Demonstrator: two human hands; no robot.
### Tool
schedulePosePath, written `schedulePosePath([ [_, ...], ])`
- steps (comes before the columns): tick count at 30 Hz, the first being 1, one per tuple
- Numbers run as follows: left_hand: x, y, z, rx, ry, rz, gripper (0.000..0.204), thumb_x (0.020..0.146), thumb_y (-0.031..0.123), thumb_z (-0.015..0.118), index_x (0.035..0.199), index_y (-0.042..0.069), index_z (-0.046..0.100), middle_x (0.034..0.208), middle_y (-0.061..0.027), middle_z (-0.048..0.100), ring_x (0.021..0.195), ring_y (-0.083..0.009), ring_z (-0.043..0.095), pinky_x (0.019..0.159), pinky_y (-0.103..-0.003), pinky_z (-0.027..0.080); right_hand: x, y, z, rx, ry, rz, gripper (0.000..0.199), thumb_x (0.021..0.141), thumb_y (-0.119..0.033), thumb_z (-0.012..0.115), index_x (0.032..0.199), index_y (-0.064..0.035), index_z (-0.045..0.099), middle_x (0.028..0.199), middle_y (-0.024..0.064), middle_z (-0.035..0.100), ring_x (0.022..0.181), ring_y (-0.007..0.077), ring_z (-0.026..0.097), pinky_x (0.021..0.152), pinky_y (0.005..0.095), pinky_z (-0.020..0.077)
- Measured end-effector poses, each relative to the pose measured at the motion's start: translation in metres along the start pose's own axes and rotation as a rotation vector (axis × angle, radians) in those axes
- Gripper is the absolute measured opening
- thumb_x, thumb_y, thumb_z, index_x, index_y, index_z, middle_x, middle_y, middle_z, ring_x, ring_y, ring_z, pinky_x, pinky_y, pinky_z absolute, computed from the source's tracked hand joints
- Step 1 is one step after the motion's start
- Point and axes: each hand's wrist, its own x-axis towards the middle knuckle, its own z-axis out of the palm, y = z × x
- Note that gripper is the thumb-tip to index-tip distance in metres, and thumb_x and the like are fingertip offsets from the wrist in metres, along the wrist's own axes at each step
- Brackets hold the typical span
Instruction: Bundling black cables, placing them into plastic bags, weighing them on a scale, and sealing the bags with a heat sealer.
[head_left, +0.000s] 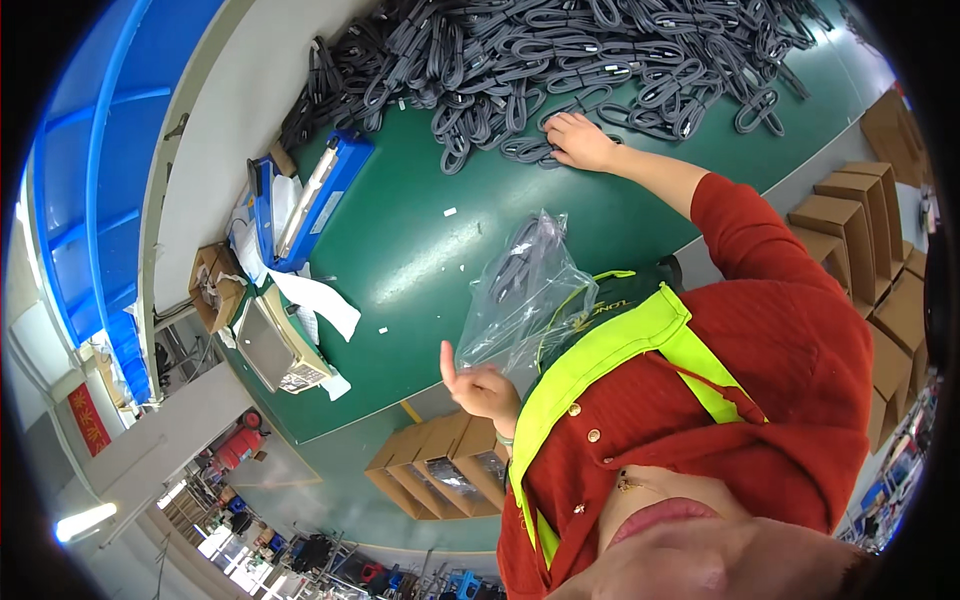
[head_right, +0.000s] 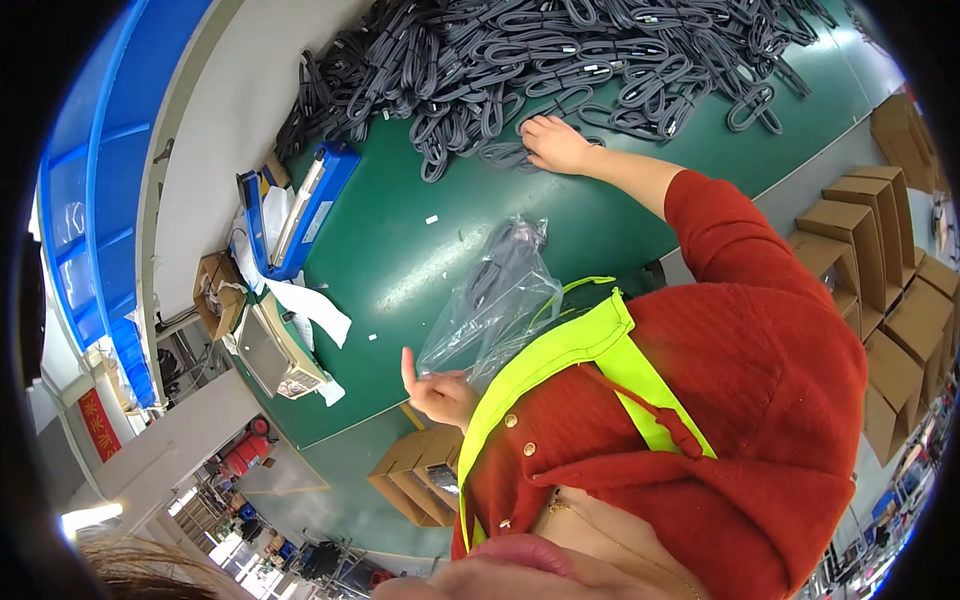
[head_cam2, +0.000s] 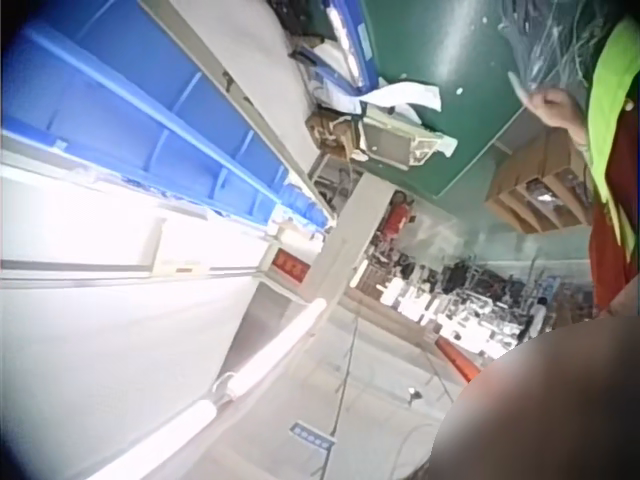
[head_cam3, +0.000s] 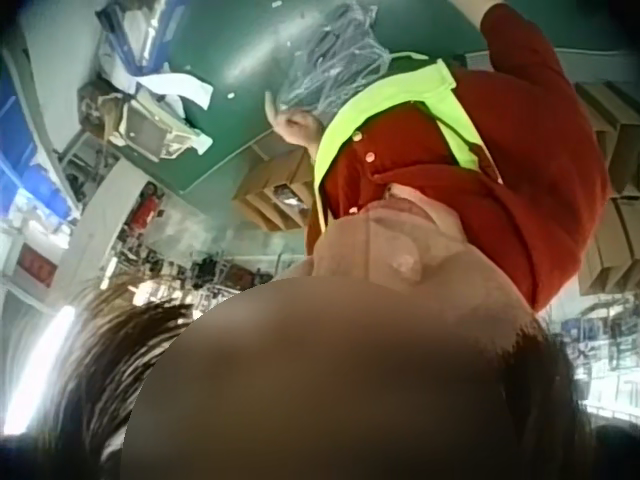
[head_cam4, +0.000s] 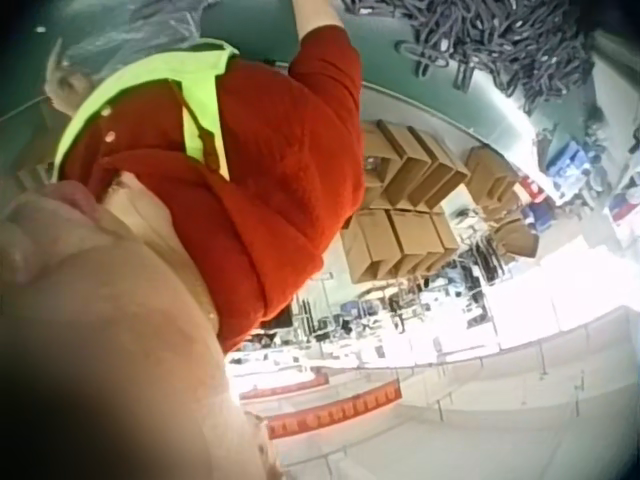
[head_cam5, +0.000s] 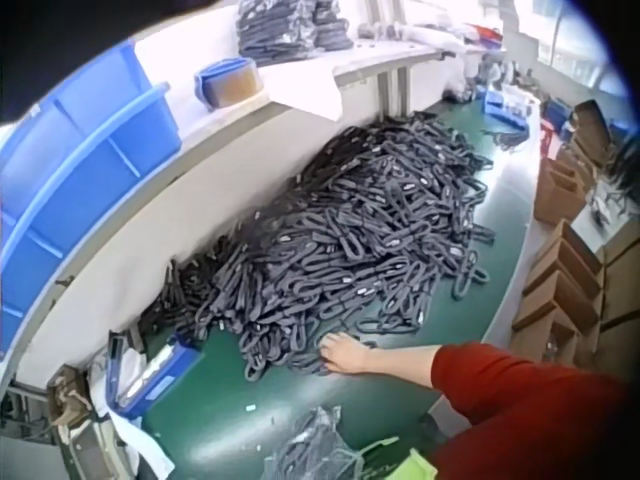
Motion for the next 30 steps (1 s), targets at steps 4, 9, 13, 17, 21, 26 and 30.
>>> schedulePosePath([
  [4, -0.006, -0.019, -0.01, -0.018, -0.299, 0.261, 0.017, 0.073, -0.011, 0.043, 0.081, 0.001, 0.053, 0.127, -0.0148, 0.049, 0.046, -0.0106, 0.038, 0.045, -0.022, 0.034, 0.005, -0.021, -0.012, 0.202, 0.064, 0.148, 0.028, 0.073, -0.016, 0.06, 0.097, -0.0073, 0.049, 0.106, 0.0049, 0.047, 0.07, 0.0288, 0.054, 0.066, 0.0368, 0.0477],
  [9, 0.001, 0.019, -0.012, 0.275, -0.35, 0.167, 0.032, 0.072, -0.011, 0.044, 0.096, 0.001, 0.06, 0.125, -0.0115, 0.051, 0.053, -0.0111, 0.04, 0.049, -0.023, 0.036, 0.026, -0.04, 0.005, 0.054, -0.254, 0.536, 0.033, 0.07, -0.013, 0.06, 0.098, -0.0028, 0.048, 0.093, 0.0147, 0.055, 0.068, 0.0316, 0.059, 0.06, 0.0387, 0.05],
  [13, 0.0, 0.014, -0.011, 0.261, -0.363, 0.138, 0.038, 0.071, -0.011, 0.045, 0.105, 0.001, 0.058, 0.125, -0.011, 0.051, 0.056, -0.0129, 0.043, 0.049, -0.022, 0.036, 0.051, -0.042, 0.006, 0.023, -0.429, 0.68, 0.04, 0.068, -0.013, 0.062, 0.104, -0.0026, 0.047, 0.093, 0.0162, 0.057, 0.07, 0.0346, 0.06, 0.062, 0.0398, 0.0503],
  [17, 0.002, 0.011, -0.013, 0.244, -0.309, 0.109, 0.043, 0.071, -0.011, 0.045, 0.112, 0.001, 0.056, 0.124, -0.011, 0.052, 0.059, -0.0143, 0.046, 0.048, -0.022, 0.035, 0.047, -0.049, -0.023, 0.053, -0.568, 0.7, 0.04, 0.067, -0.012, 0.062, 0.104, -0.0032, 0.049, 0.093, 0.0156, 0.056, 0.073, 0.0343, 0.059, 0.064, 0.04, 0.0494],
  [21, 0.007, 0.017, -0.007, 0.202, -0.267, 0.042, 0.047, 0.073, -0.01, 0.044, 0.117, 0.002, 0.053, 0.123, -0.0111, 0.052, 0.062, -0.015, 0.048, 0.047, -0.022, 0.035, 0.009, -0.028, -0.035, -0.014, -0.567, 0.581, 0.035, 0.067, -0.011, 0.06, 0.1, -0.0043, 0.051, 0.094, 0.0138, 0.054, 0.079, 0.0319, 0.056, 0.068, 0.0392, 0.0472],
  [26, 0.011, 0.023, -0.009, 0.17, -0.328, -0.123, 0.048, 0.074, -0.009, 0.043, 0.12, 0.002, 0.05, 0.121, -0.0105, 0.054, 0.067, -0.0147, 0.051, 0.047, -0.022, 0.035, -0.037, -0.009, -0.009, -0.266, -0.329, 0.28, 0.027, 0.069, -0.012, 0.057, 0.095, -0.0062, 0.052, 0.094, 0.0116, 0.051, 0.086, 0.0277, 0.052, 0.075, 0.0371, 0.0428],
  [30, 0.014, 0.027, -0.007, 0.188, -0.345, -0.158, 0.045, 0.075, -0.008, 0.043, 0.118, 0.002, 0.051, 0.12, -0.0098, 0.055, 0.071, -0.0143, 0.052, 0.047, -0.021, 0.035, 0.0, -0.005, -0.019, -0.274, -0.201, 0.251, 0.021, 0.074, -0.013, 0.053, 0.094, -0.0078, 0.051, 0.094, 0.0099, 0.049, 0.089, 0.0248, 0.049, 0.079, 0.0358, 0.0398],
])
